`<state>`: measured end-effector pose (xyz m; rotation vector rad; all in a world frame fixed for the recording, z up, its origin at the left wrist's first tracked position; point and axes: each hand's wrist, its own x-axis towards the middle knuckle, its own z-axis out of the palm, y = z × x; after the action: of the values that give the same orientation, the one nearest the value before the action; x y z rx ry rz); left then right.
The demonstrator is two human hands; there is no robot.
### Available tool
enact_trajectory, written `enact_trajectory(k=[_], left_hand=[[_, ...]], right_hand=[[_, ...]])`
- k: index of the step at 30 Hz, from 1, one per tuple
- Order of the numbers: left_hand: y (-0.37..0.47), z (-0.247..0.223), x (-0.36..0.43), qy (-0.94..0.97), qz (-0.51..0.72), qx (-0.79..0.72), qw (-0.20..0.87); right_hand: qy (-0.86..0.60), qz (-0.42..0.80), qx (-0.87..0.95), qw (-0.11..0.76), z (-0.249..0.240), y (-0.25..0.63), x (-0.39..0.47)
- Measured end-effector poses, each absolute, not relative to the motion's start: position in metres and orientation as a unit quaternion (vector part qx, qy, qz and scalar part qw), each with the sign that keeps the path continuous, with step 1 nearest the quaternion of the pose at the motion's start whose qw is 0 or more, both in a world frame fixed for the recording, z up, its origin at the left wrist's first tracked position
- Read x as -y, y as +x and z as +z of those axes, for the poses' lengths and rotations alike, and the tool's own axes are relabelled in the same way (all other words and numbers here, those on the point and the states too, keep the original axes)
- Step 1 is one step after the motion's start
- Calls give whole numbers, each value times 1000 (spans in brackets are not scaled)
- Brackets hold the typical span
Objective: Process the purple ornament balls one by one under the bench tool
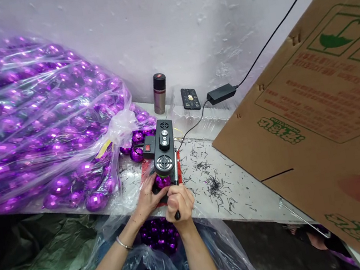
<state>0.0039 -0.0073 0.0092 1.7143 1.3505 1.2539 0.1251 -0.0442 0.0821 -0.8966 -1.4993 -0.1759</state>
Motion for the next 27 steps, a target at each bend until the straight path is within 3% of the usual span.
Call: enact_trajectory(k=[19,27], left_hand=[[2,9,6,656,479,-498,303],[0,9,6,661,470,-506,293]], right_hand=[[-357,-98,697,614,77,130,41],[-434,40,638,635,145,125,48]])
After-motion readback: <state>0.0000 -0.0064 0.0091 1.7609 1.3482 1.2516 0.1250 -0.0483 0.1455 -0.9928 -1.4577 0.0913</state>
